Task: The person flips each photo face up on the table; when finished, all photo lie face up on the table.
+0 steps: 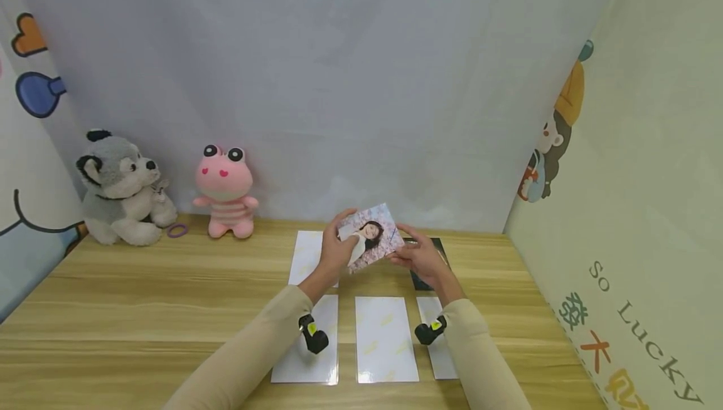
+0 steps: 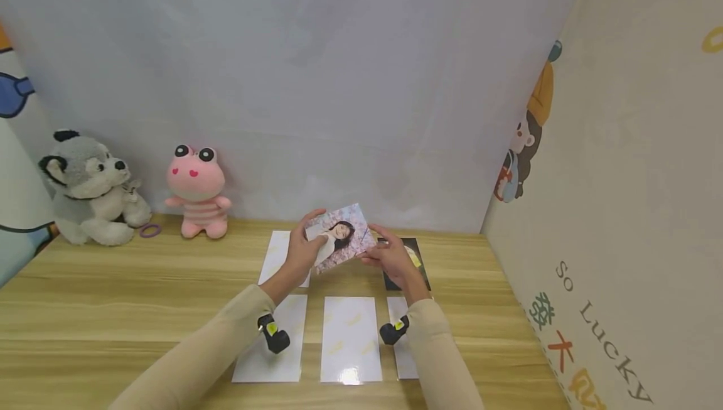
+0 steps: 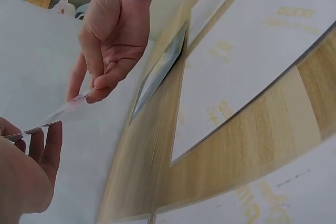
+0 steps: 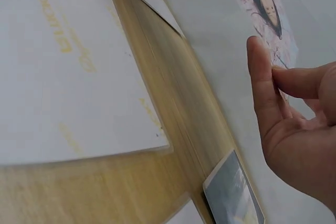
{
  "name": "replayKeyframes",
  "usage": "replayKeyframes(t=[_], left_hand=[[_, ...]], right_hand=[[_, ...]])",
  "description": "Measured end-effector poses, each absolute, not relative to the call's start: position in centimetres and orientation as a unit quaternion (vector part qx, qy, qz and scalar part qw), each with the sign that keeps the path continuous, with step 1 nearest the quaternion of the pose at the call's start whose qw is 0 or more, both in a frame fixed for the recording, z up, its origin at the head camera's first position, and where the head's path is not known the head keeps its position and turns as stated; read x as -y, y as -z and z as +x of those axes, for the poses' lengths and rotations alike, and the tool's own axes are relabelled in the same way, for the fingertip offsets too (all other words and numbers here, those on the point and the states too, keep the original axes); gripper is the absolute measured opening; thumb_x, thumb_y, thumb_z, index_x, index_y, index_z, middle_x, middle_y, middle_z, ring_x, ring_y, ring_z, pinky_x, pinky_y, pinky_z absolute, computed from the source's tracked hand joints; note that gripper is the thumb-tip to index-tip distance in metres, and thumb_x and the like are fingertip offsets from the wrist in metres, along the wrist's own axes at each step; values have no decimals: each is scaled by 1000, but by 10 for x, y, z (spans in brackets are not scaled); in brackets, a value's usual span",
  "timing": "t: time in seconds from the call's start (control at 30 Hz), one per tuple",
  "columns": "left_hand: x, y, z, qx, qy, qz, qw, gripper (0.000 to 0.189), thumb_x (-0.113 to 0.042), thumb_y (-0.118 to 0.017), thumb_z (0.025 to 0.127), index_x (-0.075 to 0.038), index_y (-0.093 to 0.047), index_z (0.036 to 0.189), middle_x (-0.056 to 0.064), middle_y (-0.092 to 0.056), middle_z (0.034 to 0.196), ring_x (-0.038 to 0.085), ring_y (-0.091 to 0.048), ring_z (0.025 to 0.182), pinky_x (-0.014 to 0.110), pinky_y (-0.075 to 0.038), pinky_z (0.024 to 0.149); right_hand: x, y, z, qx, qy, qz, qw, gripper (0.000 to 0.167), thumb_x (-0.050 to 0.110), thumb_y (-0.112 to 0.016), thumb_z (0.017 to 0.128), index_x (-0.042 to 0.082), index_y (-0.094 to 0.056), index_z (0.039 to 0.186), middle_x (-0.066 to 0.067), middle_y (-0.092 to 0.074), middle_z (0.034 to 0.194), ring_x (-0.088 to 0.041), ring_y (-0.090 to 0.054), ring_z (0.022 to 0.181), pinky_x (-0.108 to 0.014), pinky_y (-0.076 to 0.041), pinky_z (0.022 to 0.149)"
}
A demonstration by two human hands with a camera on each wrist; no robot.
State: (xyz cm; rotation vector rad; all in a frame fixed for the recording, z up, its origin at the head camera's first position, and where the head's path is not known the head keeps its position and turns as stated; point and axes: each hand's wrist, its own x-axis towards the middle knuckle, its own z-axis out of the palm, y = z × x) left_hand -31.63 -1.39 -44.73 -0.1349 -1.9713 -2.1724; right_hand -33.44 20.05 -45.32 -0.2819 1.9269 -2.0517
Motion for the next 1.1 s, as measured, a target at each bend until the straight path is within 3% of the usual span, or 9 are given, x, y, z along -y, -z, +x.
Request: replayKeyframes(t=[0.07, 0.17, 0.23, 0.3, 0.37, 0.47, 0.6, 0.83, 1.1], left_hand=[[13, 447, -315, 665, 739, -47, 100, 58, 12, -53, 86, -11, -56, 140, 11, -40, 157, 22, -57, 102, 21, -30, 47], [12, 447, -313, 659, 745, -48, 89, 58, 11, -52, 88, -12, -55, 141, 8, -37, 160, 28, -24, 149, 22, -31, 50], [12, 448, -313, 659, 746, -47, 85, 58, 11, -53, 88, -13, -55, 141, 9, -36, 160, 31, -44, 134, 22, -31, 49], [12, 448, -313, 659, 746, -45, 78, 58, 11, -53, 89, -13, -55, 141, 10, -35, 161, 25, -59, 94, 22, -31, 47], [12, 448, -314, 659, 748, -43, 67, 58, 10, -54, 89, -14, -55, 142, 12, -32, 162, 16, -44, 59, 21, -31, 46], [13, 448, -315, 657, 751, -41, 44, 59, 10, -56, 90, -14, -54, 144, 14, -29, 163, 6, -30, 44, 20, -33, 47], [15, 449, -318, 641, 766, -47, 9, 58, 10, -57, 91, -11, -52, 145, 16, -30, 161, 4, -37, 48, 19, -39, 51], [20, 449, -318, 532, 839, -58, -99, 51, -34, -46, 106, -5, -46, 148, 0, -61, 105, 10, -63, 76, 28, -53, 64], [26, 446, -320, 522, 843, -40, -122, 62, -51, -45, 103, 2, -56, 132, 3, -63, 106, 15, -64, 86, 30, -55, 65]], right_hand=[[-200, 455, -335, -661, 729, -98, 150, 68, -14, -43, 99, 6, -20, 159, -3, -66, 77, -11, -73, 77, -23, -59, 78], [-200, 457, -335, -652, 739, -92, 143, 68, -16, -44, 97, 6, -22, 159, -3, -66, 73, -12, -73, 75, -23, -59, 77], [-200, 458, -335, -653, 739, -89, 140, 69, -16, -44, 97, 5, -23, 158, -3, -65, 72, -12, -73, 74, -23, -59, 76], [-200, 459, -335, -653, 740, -85, 139, 69, -17, -45, 96, 4, -23, 158, -2, -64, 71, -12, -73, 73, -22, -59, 76], [-200, 460, -335, -651, 742, -80, 139, 69, -18, -45, 96, 4, -24, 158, -2, -63, 69, -12, -72, 72, -22, -59, 76], [-201, 461, -335, -653, 741, -75, 138, 69, -19, -45, 95, 4, -25, 158, -2, -62, 68, -11, -72, 70, -22, -58, 75], [-203, 461, -335, -664, 732, -75, 132, 69, -20, -45, 94, 2, -26, 157, -2, -60, 67, -10, -71, 68, -21, -58, 73], [-208, 461, -336, -685, 718, -59, 109, 65, -20, -48, 93, 0, -34, 154, -1, -57, 64, -9, -69, 63, -23, -59, 70], [-214, 459, -339, -709, 694, -81, 95, 59, -16, -48, 94, -7, -35, 150, 1, -64, 70, -6, -66, 63, -21, -57, 66]])
